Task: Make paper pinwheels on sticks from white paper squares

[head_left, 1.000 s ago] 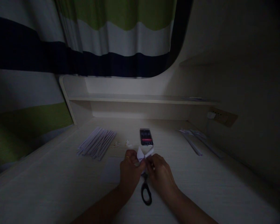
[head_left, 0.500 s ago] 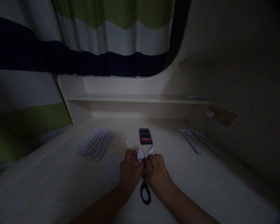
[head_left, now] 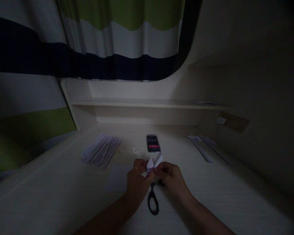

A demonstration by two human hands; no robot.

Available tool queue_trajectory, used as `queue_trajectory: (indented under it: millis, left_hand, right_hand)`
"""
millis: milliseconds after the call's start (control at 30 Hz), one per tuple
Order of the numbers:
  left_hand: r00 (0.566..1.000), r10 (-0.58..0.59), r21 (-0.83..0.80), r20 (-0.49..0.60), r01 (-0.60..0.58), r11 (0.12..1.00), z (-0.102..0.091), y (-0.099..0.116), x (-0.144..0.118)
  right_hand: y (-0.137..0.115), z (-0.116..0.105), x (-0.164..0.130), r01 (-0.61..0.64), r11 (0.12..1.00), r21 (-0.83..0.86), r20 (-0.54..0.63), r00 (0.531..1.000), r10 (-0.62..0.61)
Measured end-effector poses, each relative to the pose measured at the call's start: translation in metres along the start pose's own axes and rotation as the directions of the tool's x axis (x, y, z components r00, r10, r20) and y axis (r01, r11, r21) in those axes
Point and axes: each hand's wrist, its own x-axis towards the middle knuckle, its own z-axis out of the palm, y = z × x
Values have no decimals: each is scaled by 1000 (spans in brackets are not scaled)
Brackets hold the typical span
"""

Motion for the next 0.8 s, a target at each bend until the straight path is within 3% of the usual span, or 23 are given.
queue_trajectory:
  millis: [100,167,233,300,367,467,533,600,633,700,800]
  left_hand:
    - [999,46,34,4,-46,998,2,-5,-1]
    - [997,78,67,5,-78,995,2,-8,-1]
    - [997,80,70,5,-80,994,2,-9,0]
    - [998,59,42,4,-59,997,1,-9,1]
    - [999,32,11,-6,-32,999,0,-7,2]
    - [1000,7,1,-30,-7,1000,-1,-2,2]
    - [999,1,4,-37,-1,1000,-2,1,2]
    - [999,-8,-7,-33,8,1000,-3,4,1]
    - [1000,-14,-18,-27,14,1000,-3,5,1]
    - [1000,-22,-34,-14,22,999,-3,4,1]
    - [1000,-20,-31,5,20,999,-1,1,1]
  right_hand:
    - [-5,-1,-1,-124,980,154,46,992,118]
    - [-6,-1,-1,-155,975,158,78,986,144]
    - [-4,1,-2,-74,997,24,49,996,73]
    - [0,3,-3,116,964,-240,-12,992,-122]
    - [4,5,-5,315,807,-499,1,932,-363]
    - [11,7,-7,524,496,-692,143,773,-618]
    - [15,7,-8,594,312,-741,246,674,-697]
    - [16,7,-8,610,211,-764,310,633,-709]
    - [16,7,-8,608,202,-768,316,633,-706]
    - [14,7,-7,593,275,-757,280,674,-684]
    - [10,4,-5,503,520,-690,159,807,-569]
